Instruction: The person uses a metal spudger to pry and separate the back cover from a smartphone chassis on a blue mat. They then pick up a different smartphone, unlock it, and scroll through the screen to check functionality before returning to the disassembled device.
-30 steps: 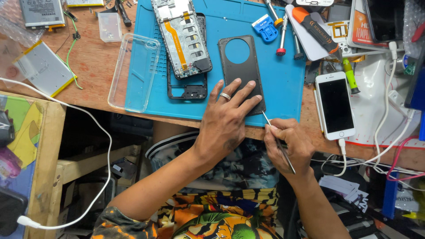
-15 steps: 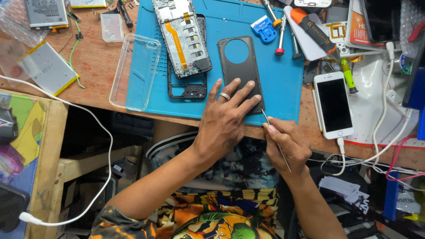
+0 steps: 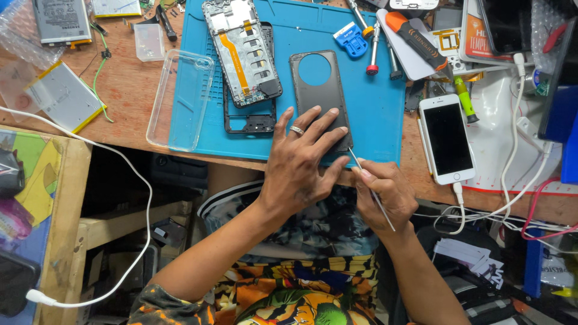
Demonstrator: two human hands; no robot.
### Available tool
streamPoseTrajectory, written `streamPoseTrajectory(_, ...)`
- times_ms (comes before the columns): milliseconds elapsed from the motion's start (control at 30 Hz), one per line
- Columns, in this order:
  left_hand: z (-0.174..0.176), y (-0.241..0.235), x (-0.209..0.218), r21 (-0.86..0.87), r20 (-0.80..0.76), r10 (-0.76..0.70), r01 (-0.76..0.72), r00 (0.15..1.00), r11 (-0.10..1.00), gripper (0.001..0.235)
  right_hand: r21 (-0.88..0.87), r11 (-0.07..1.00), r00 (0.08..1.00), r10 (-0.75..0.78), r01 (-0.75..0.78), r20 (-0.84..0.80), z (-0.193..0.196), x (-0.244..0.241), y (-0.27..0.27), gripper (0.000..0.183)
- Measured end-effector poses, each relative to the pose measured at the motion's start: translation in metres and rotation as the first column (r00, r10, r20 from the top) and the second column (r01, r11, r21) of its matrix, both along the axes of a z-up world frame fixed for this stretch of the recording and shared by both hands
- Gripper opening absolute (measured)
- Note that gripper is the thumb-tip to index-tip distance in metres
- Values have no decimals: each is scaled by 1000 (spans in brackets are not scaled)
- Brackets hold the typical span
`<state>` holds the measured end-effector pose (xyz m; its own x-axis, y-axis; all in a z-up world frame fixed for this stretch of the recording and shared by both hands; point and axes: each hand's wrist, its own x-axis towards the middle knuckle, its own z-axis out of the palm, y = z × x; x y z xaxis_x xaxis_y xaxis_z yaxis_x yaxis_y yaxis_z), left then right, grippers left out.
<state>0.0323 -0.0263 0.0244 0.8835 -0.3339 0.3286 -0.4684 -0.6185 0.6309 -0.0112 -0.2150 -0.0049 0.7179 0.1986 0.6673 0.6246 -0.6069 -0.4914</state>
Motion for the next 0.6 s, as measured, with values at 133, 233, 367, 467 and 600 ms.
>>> streamPoseTrajectory(133,-4,3,-1,-32,39,-22,23,999,999,39,31,999,1000,-19,20,-9,0,-3,0,24)
streamPoseTrajectory(233,-9,2,0,-26,65,-19,21,998,999,35,29,999,1000,-14,14,12,-2,-2,2,24)
streamPoseTrajectory(367,-14,3,-1,-40,103,-4,8,995,999,34,60,998,1000,-13,11,22,-5,-2,7,24)
streamPoseTrajectory(467,-17,2,-1,-70,123,8,1,992,998,34,101,995,1000,-18,19,-9,-5,-4,8,23)
streamPoseTrajectory(600,-18,2,-2,-94,128,9,3,992,996,33,165,986,999,-7,12,-35,-9,-9,10,21)
